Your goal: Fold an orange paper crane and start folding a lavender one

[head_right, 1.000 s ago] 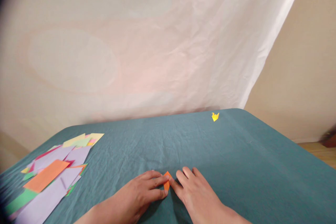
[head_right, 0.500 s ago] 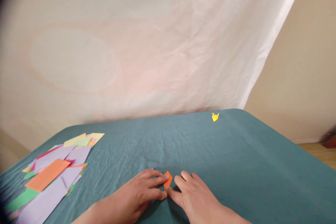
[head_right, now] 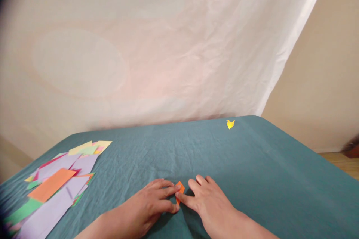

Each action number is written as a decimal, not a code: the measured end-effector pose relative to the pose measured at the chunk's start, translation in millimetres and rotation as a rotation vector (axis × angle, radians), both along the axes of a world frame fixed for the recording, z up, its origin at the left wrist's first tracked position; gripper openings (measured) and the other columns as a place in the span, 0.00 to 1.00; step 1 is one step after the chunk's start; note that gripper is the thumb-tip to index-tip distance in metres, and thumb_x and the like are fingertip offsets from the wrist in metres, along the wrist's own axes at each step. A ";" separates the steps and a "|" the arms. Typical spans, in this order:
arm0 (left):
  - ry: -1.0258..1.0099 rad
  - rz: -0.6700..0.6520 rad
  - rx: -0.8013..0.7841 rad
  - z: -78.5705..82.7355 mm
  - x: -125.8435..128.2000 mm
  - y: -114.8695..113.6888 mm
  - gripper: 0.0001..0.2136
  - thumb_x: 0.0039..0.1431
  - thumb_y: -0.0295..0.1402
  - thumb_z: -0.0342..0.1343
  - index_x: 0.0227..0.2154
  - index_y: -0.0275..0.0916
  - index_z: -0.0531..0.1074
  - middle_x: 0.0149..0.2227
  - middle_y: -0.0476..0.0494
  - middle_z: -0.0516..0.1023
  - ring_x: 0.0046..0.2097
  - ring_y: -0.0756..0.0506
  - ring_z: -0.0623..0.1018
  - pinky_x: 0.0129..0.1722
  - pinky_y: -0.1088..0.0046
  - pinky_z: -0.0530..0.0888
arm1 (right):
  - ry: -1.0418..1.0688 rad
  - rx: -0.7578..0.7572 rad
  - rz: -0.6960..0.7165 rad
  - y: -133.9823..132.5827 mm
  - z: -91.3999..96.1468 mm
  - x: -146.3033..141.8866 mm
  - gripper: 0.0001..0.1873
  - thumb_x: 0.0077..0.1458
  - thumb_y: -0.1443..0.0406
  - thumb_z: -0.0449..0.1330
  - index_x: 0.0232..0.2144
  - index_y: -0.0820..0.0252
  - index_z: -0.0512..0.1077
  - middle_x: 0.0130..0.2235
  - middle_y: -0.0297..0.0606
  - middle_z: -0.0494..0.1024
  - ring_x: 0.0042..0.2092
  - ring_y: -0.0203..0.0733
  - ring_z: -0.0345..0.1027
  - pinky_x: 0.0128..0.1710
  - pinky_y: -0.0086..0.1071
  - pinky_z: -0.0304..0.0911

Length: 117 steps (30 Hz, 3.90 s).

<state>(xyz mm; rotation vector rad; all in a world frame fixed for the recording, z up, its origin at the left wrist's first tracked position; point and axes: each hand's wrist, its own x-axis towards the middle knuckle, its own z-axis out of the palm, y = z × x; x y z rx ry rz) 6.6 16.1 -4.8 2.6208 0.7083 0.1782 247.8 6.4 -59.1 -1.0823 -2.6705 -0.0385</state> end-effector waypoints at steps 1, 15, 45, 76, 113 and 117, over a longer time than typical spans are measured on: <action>-0.011 0.000 -0.001 0.4 0.1 -0.1 0.22 0.56 0.19 0.50 0.49 0.50 0.70 0.59 0.48 0.67 0.60 0.42 0.65 0.59 0.58 0.60 | 0.001 0.005 -0.003 0.0 0.5 0.2 0.25 0.58 0.69 0.55 0.55 0.39 0.62 0.35 0.32 0.67 0.37 0.41 0.58 0.35 0.33 0.49; 0.004 -0.007 -0.030 0.5 -2.3 1.2 0.25 0.53 0.16 0.48 0.49 0.50 0.71 0.62 0.49 0.63 0.62 0.42 0.62 0.60 0.57 0.58 | -0.094 0.103 0.078 -4.2 -4.7 -4.4 0.22 0.55 0.65 0.58 0.52 0.48 0.64 0.36 0.35 0.68 0.37 0.44 0.58 0.34 0.34 0.51; 0.195 0.316 0.177 -42.5 -20.1 25.6 0.23 0.68 0.45 0.36 0.64 0.56 0.43 0.68 0.51 0.43 0.67 0.41 0.46 0.63 0.48 0.45 | 0.108 -0.222 -0.170 36.7 -10.6 16.3 0.26 0.66 0.53 0.42 0.64 0.46 0.50 0.66 0.36 0.51 0.66 0.48 0.43 0.62 0.53 0.41; -0.401 0.424 -0.101 -36.0 -3.8 14.6 0.23 0.49 0.19 0.52 0.48 0.45 0.73 0.47 0.48 0.77 0.50 0.46 0.72 0.54 0.70 0.65 | 0.357 -0.409 0.074 9.7 21.2 -21.8 0.17 0.54 0.72 0.59 0.46 0.54 0.71 0.41 0.36 0.73 0.44 0.43 0.63 0.46 0.36 0.58; -0.929 0.612 -0.871 -46.3 30.6 16.5 0.15 0.42 0.33 0.68 0.32 0.34 0.71 0.22 0.50 0.74 0.24 0.51 0.75 0.28 0.77 0.69 | 1.217 -1.076 0.001 23.3 -3.5 -28.6 0.18 0.48 0.57 0.67 0.35 0.60 0.66 0.32 0.33 0.73 0.32 0.37 0.66 0.29 0.27 0.58; -0.917 0.642 -0.883 -47.0 33.6 15.3 0.16 0.40 0.33 0.68 0.32 0.34 0.71 0.21 0.51 0.73 0.23 0.50 0.76 0.27 0.76 0.70 | 1.211 -1.065 0.021 23.5 -1.5 -27.7 0.19 0.47 0.59 0.67 0.38 0.59 0.67 0.35 0.35 0.74 0.37 0.39 0.68 0.34 0.30 0.61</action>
